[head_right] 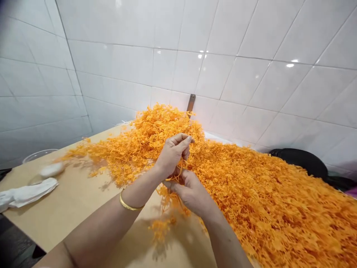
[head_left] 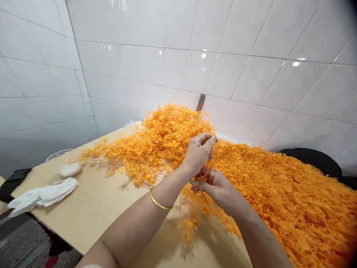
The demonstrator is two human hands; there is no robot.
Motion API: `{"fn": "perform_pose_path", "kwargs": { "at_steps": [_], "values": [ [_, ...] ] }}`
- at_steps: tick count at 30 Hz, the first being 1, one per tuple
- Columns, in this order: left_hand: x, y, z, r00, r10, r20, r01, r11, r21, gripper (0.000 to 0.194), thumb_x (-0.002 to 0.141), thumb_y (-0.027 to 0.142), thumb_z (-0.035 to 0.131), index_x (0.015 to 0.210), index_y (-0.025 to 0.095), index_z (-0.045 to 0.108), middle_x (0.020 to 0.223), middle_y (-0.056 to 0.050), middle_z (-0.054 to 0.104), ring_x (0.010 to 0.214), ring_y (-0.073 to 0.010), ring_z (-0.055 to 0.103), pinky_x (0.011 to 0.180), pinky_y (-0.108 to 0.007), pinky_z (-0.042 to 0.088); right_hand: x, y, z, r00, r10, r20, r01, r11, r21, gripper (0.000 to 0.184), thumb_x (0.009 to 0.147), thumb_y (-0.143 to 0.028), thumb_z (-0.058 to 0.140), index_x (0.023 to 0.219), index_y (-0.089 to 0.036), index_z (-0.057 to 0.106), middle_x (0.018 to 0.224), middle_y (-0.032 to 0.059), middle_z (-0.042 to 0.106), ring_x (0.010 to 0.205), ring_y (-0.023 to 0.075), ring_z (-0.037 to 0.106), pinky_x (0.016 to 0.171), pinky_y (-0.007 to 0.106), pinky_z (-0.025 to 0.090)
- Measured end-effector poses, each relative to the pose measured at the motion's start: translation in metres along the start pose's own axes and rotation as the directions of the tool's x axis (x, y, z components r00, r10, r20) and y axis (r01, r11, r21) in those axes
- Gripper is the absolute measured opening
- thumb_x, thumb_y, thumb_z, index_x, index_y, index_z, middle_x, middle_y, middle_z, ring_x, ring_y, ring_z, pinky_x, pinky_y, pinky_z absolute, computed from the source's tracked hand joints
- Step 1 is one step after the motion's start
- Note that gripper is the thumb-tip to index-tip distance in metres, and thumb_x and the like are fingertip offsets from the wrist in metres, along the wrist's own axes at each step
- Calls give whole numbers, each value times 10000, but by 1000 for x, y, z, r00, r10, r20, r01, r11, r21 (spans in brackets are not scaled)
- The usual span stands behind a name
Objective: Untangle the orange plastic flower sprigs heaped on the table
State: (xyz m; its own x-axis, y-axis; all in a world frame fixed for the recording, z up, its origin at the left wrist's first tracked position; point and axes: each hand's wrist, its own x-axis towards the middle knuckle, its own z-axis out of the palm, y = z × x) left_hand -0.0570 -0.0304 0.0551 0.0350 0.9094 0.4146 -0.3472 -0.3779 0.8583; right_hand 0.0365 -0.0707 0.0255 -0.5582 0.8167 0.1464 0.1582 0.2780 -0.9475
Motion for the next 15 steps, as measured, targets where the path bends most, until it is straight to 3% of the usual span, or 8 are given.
{"fn": "perform_pose_path", "kwargs": {
  "at_steps": [4,7,11,15],
  "values": [
    [8,10,-16,997,-59,-57,64,994,87,271,702,311,541,928,162,534,614,16,504,486,-61,479,453,-180,370,5,3,-26,969,12,-246,24,990,141,234,726,-393,538,716,-162,570,644,7,533,590,108,491,596,238,389],
    [8,17,-19,993,-20,-114,36,989,145,262,694,343,543,877,155,542,699,-7,525,549,-72,501,482,-184,385,1,5,-48,911,31,-412,65,974,216,273,717,-427,541,706,-157,579,634,8,535,577,102,498,575,227,380],
    [0,11,-7,997,-59,50,46,974,222,233,695,374,530,684,142,517,630,4,501,566,-73,469,518,-193,366,-1,8,-63,866,-9,-500,126,971,201,273,730,-424,532,744,-157,584,589,2,539,577,106,497,598,237,380],
    [-7,-11,9,951,-188,244,119,955,273,214,610,309,616,651,138,495,585,31,466,514,-52,393,498,-200,311,-3,10,-65,846,-56,-530,164,974,159,277,752,-430,501,788,-168,584,595,-6,537,580,104,483,612,243,368]
  ]
}}
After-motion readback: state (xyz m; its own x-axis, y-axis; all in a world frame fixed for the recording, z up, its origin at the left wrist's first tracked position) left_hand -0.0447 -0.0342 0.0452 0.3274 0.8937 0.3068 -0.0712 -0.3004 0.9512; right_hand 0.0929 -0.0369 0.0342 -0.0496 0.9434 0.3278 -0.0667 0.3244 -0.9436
